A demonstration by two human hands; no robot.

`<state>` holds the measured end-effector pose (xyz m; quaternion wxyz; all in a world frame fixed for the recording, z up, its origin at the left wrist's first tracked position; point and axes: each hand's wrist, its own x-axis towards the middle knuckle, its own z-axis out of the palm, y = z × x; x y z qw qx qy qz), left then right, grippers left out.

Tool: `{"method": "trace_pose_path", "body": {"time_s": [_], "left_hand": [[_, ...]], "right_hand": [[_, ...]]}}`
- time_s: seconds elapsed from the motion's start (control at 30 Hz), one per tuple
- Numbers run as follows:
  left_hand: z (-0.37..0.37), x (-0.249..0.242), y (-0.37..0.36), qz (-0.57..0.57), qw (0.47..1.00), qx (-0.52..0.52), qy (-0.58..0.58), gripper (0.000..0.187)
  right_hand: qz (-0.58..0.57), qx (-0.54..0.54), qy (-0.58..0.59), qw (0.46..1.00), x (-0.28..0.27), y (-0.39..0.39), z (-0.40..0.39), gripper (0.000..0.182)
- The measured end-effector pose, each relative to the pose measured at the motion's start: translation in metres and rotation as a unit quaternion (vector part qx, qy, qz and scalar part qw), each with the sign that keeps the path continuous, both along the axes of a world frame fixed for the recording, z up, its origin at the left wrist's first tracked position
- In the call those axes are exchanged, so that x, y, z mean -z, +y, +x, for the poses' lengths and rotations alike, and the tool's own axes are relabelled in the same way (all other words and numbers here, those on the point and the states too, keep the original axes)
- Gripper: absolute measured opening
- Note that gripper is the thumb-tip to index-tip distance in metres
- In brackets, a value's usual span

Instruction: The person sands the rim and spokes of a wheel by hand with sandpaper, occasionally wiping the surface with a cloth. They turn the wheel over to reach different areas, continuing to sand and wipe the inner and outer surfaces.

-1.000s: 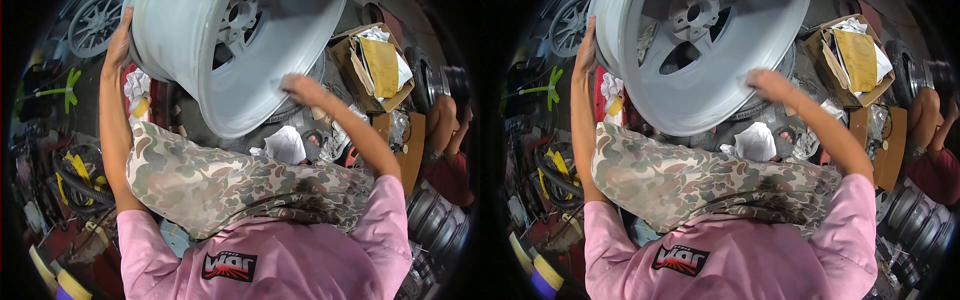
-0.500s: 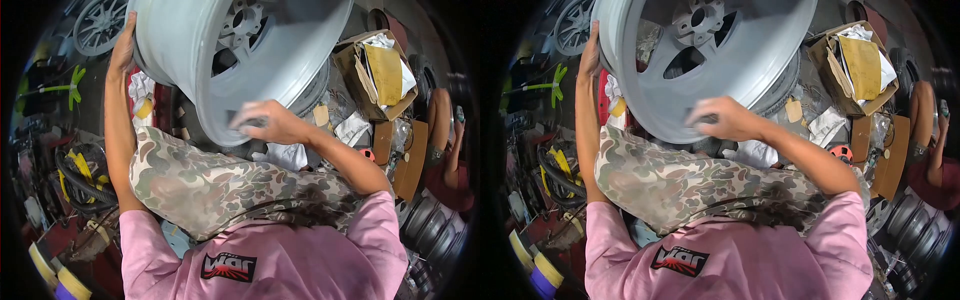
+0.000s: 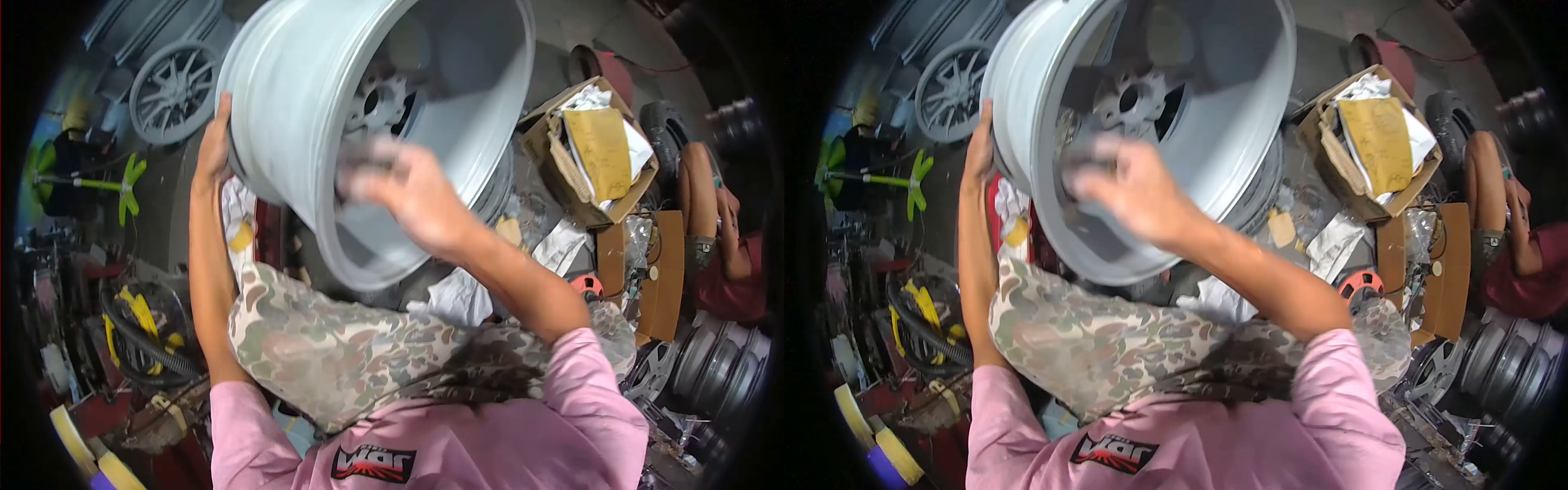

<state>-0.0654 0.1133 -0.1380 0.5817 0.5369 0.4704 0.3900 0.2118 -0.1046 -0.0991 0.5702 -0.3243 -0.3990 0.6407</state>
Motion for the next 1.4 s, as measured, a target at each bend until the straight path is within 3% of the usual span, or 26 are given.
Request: {"method": "trace_pose_path", "body": {"time_s": [0.03,0.1,0.13,0.17,0.27,0.37,0.47,0.5,0.57,0.63,0.67,0.73,0.8,0.83,0.87,0.9,0.97,1.0,1.07,1.17,1.23,1.33,1.37,1.4], "left_hand": [[0.003,-0.002,-0.004,-0.001,1.000,0.006,-0.007,0.083],[0.009,-0.007,-0.009,0.009,1.000,0.012,-0.021,0.083],[0.008,-0.009,-0.010,-0.007,1.000,0.014,-0.007,0.082],[0.005,-0.010,-0.011,-0.023,1.000,0.013,0.009,0.082],[0.009,-0.013,-0.017,-0.004,1.000,-0.004,-0.004,0.082],[0.002,-0.006,-0.010,-0.020,1.000,-0.002,-0.008,0.083],[0.005,-0.011,-0.015,-0.013,1.000,-0.002,0.002,0.083],[0.008,-0.014,-0.017,0.009,1.000,-0.010,0.009,0.083],[0.007,-0.014,-0.014,0.007,1.000,-0.010,0.015,0.084],[0.005,-0.011,-0.014,0.002,1.000,-0.009,0.022,0.084],[0.004,-0.010,-0.013,0.005,1.000,-0.010,0.021,0.085],[0.002,-0.003,-0.011,0.004,1.000,-0.019,0.015,0.086],[-0.003,0.004,-0.004,-0.007,1.000,-0.010,0.005,0.087],[-0.003,0.002,-0.007,-0.015,1.000,-0.016,0.008,0.087],[0.001,-0.003,-0.010,-0.009,1.000,-0.020,0.021,0.087],[0.004,-0.005,-0.010,-0.001,0.999,-0.025,0.033,0.088],[-0.002,0.002,-0.006,-0.014,0.999,-0.028,0.042,0.090],[0.000,-0.001,-0.007,-0.012,0.999,-0.027,0.032,0.090],[0.003,-0.006,-0.011,0.005,0.999,-0.024,0.031,0.092],[0.002,-0.004,-0.008,0.007,0.999,-0.027,0.026,0.090],[0.004,-0.004,-0.008,0.018,0.999,-0.028,0.021,0.088],[0.005,-0.003,-0.010,0.020,1.000,-0.016,0.015,0.086],[0.007,-0.004,-0.013,0.007,1.000,-0.011,0.006,0.085],[0.008,-0.006,-0.014,-0.003,1.000,-0.005,-0.002,0.085]], "right_hand": [[-0.007,0.066,0.149,0.987,-0.019,0.022,0.008,0.021],[0.071,0.130,0.301,0.942,-0.028,0.078,0.042,0.022],[0.049,0.171,0.337,0.925,-0.035,0.090,0.051,0.026],[0.055,0.170,0.335,0.925,-0.031,0.083,0.048,0.026],[-0.009,0.051,0.185,0.981,-0.031,0.027,0.018,0.032],[0.069,0.108,0.186,0.974,-0.028,0.050,0.033,0.033],[0.026,0.284,0.324,0.902,-0.010,0.142,0.110,0.023],[-0.022,0.337,0.400,0.852,-0.012,0.156,0.131,0.025],[-0.076,0.476,0.396,0.781,0.037,0.185,0.172,0.029],[-0.143,0.534,0.359,0.752,0.128,0.200,0.207,0.033],[-0.177,0.582,0.358,0.708,0.119,0.180,0.198,0.034],[-0.168,0.591,0.244,0.750,0.130,0.151,0.199,0.039],[-0.060,0.576,-0.018,0.815,0.117,0.120,0.199,0.032],[0.006,0.569,-0.300,0.766,0.095,0.103,0.198,0.023],[0.187,0.564,-0.450,0.667,0.089,0.104,0.208,0.021],[0.293,0.475,-0.529,0.639,0.069,0.101,0.210,0.023],[0.429,0.300,-0.757,0.391,0.053,0.114,0.240,0.023],[0.427,0.293,-0.758,0.397,0.049,0.114,0.246,0.023],[0.342,0.066,-0.911,0.223,0.049,0.115,0.253,0.029],[0.304,-0.025,-0.932,0.195,0.085,0.101,0.273,0.028],[0.372,0.033,-0.879,0.298,0.153,0.072,0.287,0.024],[0.211,0.035,-0.811,0.545,0.197,-0.009,0.197,0.023],[0.184,0.058,-0.747,0.636,0.228,-0.025,0.168,0.026],[0.114,0.036,-0.690,0.714,0.220,-0.050,0.130,0.023]]}}
